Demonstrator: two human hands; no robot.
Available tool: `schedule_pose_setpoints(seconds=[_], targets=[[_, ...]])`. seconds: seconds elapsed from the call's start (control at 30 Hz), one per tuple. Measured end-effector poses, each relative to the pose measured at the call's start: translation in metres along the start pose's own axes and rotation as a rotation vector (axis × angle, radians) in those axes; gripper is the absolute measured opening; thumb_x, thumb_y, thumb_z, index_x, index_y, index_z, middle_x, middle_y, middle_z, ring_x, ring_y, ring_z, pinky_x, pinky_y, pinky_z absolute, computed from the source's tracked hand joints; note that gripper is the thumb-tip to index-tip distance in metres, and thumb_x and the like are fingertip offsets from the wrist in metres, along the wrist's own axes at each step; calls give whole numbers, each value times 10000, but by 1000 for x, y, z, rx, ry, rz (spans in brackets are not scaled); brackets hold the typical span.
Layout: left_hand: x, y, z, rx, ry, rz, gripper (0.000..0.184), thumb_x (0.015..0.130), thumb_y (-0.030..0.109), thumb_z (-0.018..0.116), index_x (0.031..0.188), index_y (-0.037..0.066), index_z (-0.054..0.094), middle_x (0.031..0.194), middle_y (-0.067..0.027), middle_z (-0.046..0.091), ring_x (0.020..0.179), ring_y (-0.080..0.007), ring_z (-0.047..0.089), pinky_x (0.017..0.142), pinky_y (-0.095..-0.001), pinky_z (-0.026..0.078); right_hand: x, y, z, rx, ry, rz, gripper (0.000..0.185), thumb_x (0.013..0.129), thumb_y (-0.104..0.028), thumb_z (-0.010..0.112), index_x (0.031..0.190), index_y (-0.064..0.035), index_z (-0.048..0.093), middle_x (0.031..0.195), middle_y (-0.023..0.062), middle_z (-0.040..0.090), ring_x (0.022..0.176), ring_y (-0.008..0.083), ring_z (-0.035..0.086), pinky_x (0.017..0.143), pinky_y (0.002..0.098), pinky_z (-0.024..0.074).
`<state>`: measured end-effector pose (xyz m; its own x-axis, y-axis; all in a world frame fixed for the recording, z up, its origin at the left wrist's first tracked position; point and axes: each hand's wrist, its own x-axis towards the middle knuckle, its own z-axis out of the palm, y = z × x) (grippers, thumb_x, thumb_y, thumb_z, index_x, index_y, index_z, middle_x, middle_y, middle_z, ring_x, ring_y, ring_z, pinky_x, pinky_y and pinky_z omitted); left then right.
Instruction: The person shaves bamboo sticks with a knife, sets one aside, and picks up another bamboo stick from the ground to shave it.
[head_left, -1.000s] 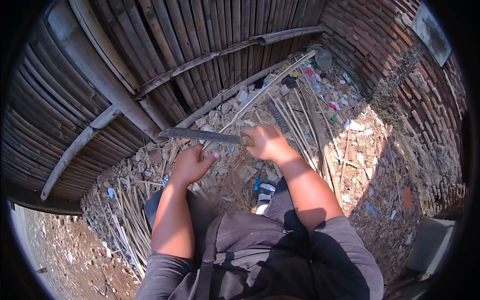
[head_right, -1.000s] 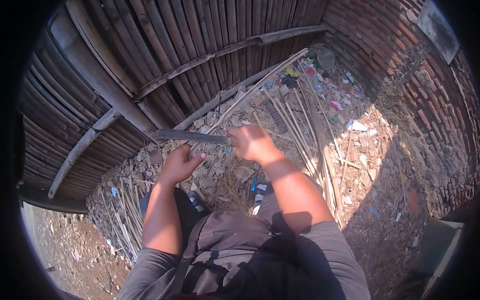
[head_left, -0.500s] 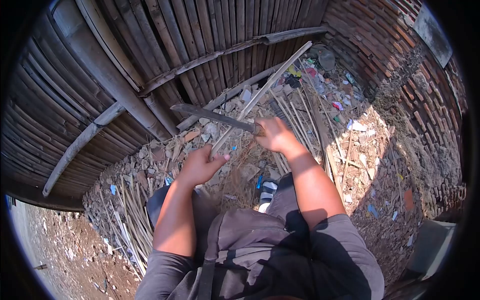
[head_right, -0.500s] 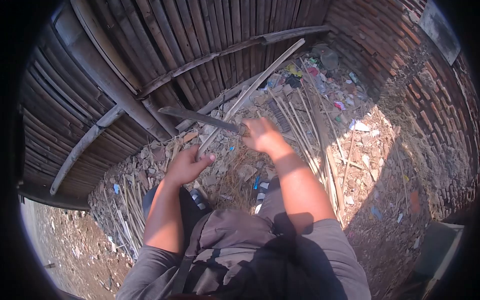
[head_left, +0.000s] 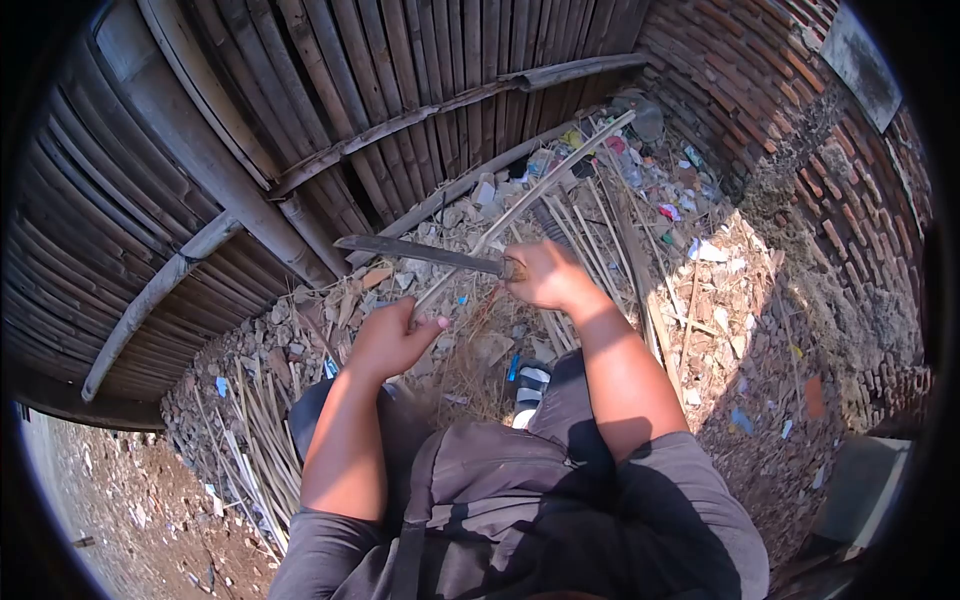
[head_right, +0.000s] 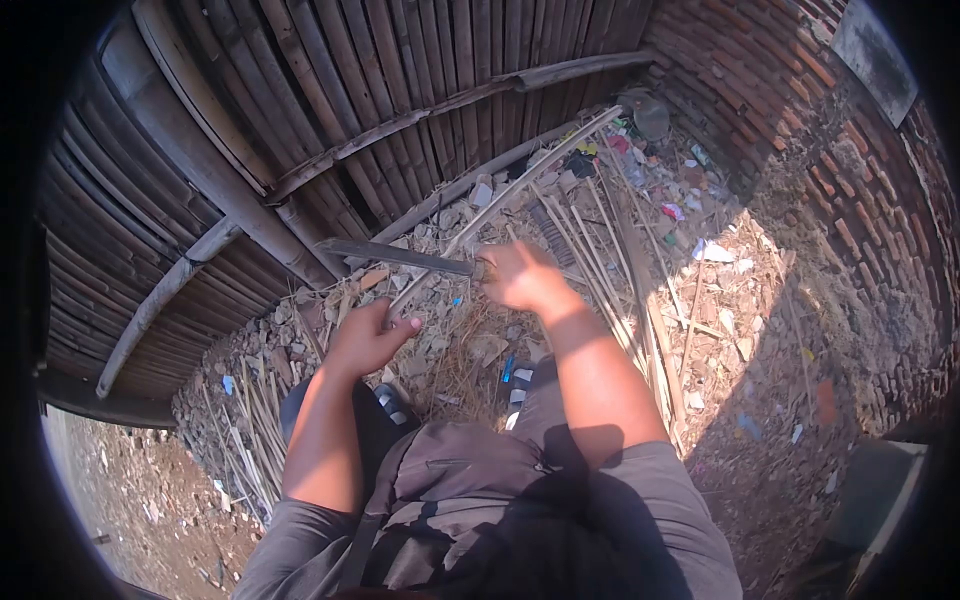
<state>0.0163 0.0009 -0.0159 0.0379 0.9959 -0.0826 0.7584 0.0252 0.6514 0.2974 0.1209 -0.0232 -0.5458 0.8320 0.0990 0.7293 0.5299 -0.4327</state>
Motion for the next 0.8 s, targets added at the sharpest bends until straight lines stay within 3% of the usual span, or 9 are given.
schedule_pose_setpoints(seconds=[0.1, 0.2, 0.3, 0.33, 0.5, 0.63, 0.67, 0.77, 0.8], targets=[[-6, -5, -8, 57, 51, 3, 593, 909, 577, 744, 902, -9, 654, 755, -193, 681, 732, -377, 694, 687, -463, 528, 12, 29, -18, 181, -16, 236, 497, 832, -379, 791, 1200, -56, 708, 1094, 261, 728, 1054, 451, 693, 921, 497, 560], [-5, -7, -10, 55, 60, -15, 583, 910, 569, 746, 915, -7, 656, 752, -186, 674, 723, -364, 688, 680, -458, 519, 9, 59, -10, 81, 226, 223, 508, 833, -370, 790, 1191, -19, 703, 1125, 271, 724, 1074, 458, 684, 930, 498, 554], [-4, -4, -10, 53, 61, -16, 575, 907, 561, 747, 921, -8, 662, 761, -189, 677, 727, -365, 691, 683, -459, 522, -4, 49, -2, 71, 260, 184, 491, 842, -350, 786, 1207, -33, 703, 1174, 257, 723, 1108, 451, 674, 957, 495, 546], [-4, -2, -9, 53, 66, -13, 571, 907, 557, 748, 922, -8, 664, 765, -190, 678, 729, -364, 692, 684, -459, 524, -4, 19, -22, 93, 52, 273, 482, 828, -314, 784, 1234, -68, 703, 1153, 228, 734, 1117, 430, 676, 967, 490, 550], [-1, 3, 0, 75, 125, 13, 538, 904, 527, 758, 917, -3, 669, 720, -185, 675, 704, -378, 698, 666, -467, 528, -17, -22, -6, -120, 132, -95, 482, 775, -273, 782, 1231, -130, 717, 1065, 171, 735, 1070, 400, 694, 945, 494, 568], [-5, -4, -10, 189, 197, 1, 498, 912, 489, 766, 936, -1, 676, 721, -183, 684, 705, -384, 703, 663, -468, 530, -4, 2, -16, -40, 163, 64, 453, 834, -317, 785, 1239, -126, 716, 1139, 185, 737, 1088, 422, 685, 952, 485, 563], [-8, -2, -16, 196, 196, -32, 480, 914, 476, 762, 936, 3, 683, 746, -184, 699, 730, -393, 710, 671, -478, 533, 0, 13, -33, 69, 69, 215, 483, 854, -350, 790, 1231, -59, 707, 1139, 228, 734, 1080, 434, 687, 945, 480, 559], [-9, -10, -23, 230, 218, -41, 470, 906, 470, 766, 938, 8, 687, 753, -182, 701, 736, -389, 711, 675, -479, 534, 2, 73, -23, 76, 426, 304, 518, 832, -340, 815, 1212, -7, 702, 1105, 276, 729, 1055, 438, 698, 917, 475, 559], [-8, -10, -23, 221, 224, -38, 478, 909, 487, 759, 932, 15, 691, 741, -182, 697, 742, -395, 710, 679, -488, 535, -1, 69, -27, 163, 409, 338, 515, 831, -340, 816, 1204, -4, 704, 1102, 279, 729, 1052, 439, 698, 915, 474, 558]])
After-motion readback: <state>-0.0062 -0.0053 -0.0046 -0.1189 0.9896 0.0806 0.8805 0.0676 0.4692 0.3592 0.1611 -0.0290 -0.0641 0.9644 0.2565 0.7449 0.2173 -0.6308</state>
